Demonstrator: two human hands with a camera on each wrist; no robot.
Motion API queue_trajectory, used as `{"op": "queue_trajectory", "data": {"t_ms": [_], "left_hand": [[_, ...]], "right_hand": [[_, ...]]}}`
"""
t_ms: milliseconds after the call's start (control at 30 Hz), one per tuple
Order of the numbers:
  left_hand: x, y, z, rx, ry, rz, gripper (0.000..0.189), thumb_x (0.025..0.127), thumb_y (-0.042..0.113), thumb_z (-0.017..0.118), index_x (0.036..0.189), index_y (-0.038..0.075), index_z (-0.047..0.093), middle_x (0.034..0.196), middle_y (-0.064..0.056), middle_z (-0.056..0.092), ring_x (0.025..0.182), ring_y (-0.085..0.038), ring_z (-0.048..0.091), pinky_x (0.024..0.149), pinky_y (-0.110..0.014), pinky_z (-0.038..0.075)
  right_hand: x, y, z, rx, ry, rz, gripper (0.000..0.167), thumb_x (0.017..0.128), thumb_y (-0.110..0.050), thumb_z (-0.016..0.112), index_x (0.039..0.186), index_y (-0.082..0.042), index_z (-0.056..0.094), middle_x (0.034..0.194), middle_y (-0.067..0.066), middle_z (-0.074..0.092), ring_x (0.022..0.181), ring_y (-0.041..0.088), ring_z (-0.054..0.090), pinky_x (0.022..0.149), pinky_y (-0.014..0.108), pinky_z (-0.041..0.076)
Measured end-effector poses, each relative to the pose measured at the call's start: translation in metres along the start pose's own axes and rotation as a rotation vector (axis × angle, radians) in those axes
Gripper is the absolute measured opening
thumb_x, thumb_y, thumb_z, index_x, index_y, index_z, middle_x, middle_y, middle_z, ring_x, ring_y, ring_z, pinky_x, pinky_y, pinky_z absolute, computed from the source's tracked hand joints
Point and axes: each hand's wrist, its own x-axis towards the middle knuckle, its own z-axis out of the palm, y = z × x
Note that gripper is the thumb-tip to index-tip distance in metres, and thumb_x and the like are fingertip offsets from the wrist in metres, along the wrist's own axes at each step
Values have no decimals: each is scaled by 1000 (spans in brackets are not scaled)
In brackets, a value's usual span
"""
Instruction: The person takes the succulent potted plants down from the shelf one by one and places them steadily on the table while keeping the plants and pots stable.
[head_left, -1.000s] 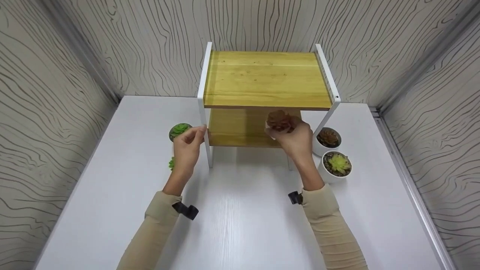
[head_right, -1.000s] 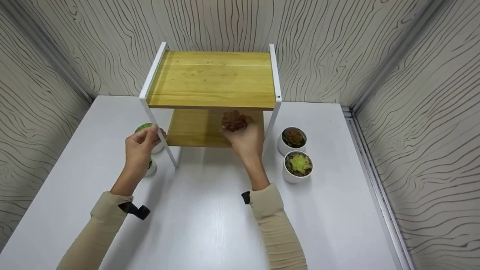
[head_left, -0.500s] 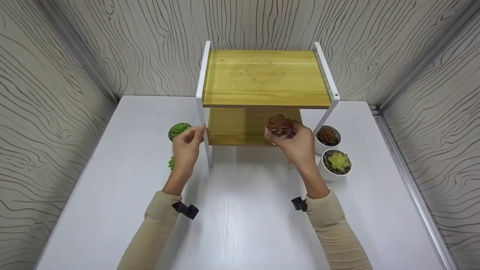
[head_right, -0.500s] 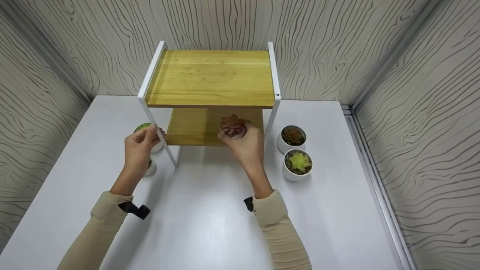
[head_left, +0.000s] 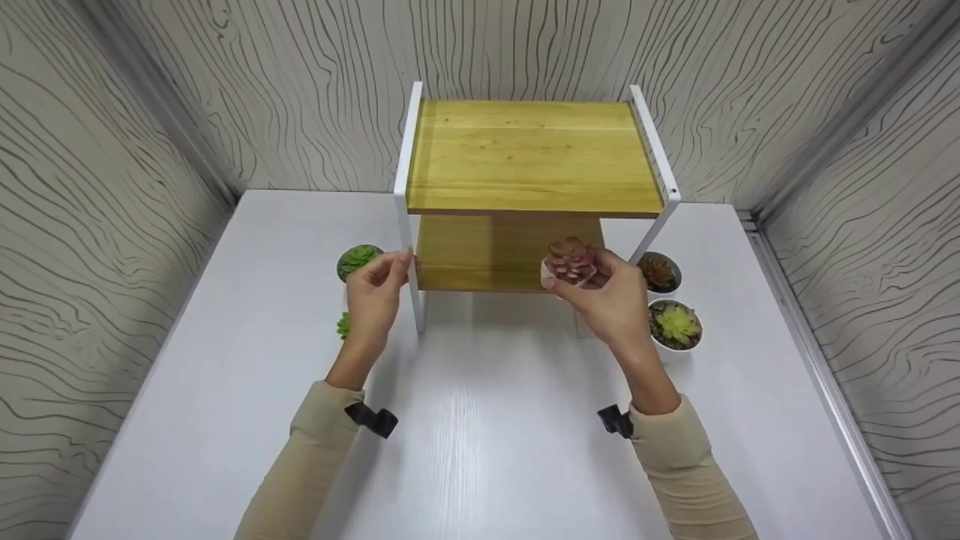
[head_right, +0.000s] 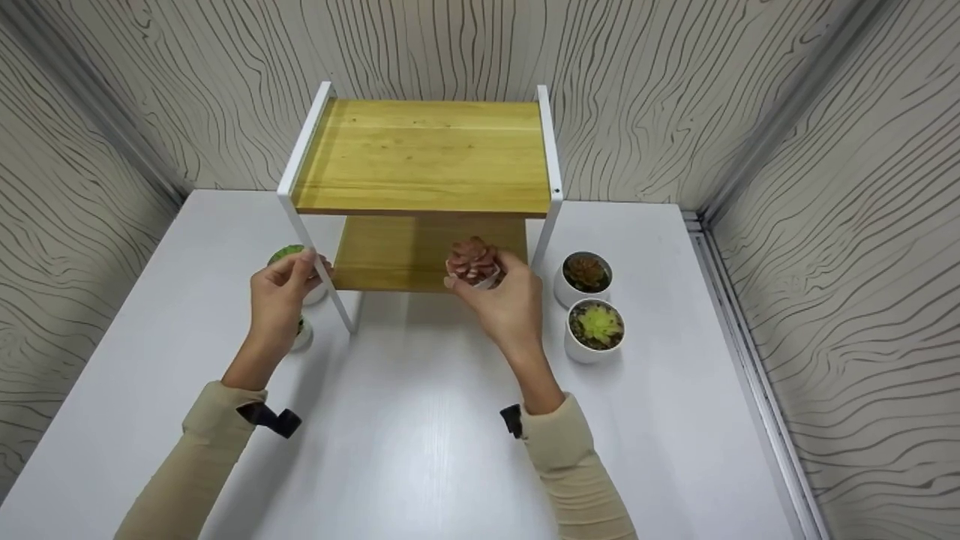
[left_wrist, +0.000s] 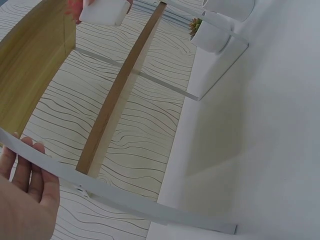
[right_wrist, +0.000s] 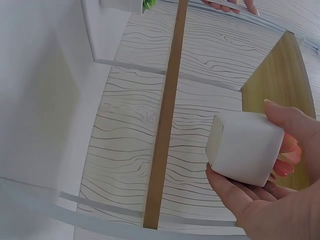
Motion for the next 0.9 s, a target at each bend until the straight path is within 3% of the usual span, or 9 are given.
{"op": "queue_trajectory", "data": {"t_ms": [167,267,400,600,900], "left_hand": [[-9,18,1,18,-11,-3,31,95,31,60,110,5,70,114,-13,68,105,-7,64,96,-28,54],[-11,19,2,29,-9,-12,34,95,32,60,111,4,69,112,-8,69,105,-7,64,96,-28,54],[-6,9,1,34,-3,-33,34,96,30,59,113,3,69,113,-7,69,107,-11,64,95,-28,54],[2,-8,0,18,5,-24,33,95,34,60,111,8,71,113,-7,69,108,-12,65,95,-28,54],[4,-8,-1,16,13,5,35,92,39,62,107,10,72,109,-6,70,106,-13,65,93,-26,55]], "right_hand": [[-5,0,-8,13,-1,11,56,70,-37,86,113,-10,65,104,7,70,91,17,68,72,16,57],[-10,1,-11,10,-3,15,57,69,-37,86,115,-10,65,106,6,71,93,16,69,73,14,57],[-16,4,-14,1,1,0,57,69,-34,87,116,-11,65,108,6,71,97,15,69,80,19,58],[-25,7,-21,-33,1,-21,58,70,-34,87,117,-10,64,110,7,71,100,17,70,90,37,58],[-34,14,-34,-30,0,28,62,71,-34,86,122,-9,62,116,9,70,105,19,70,90,29,57]]}}
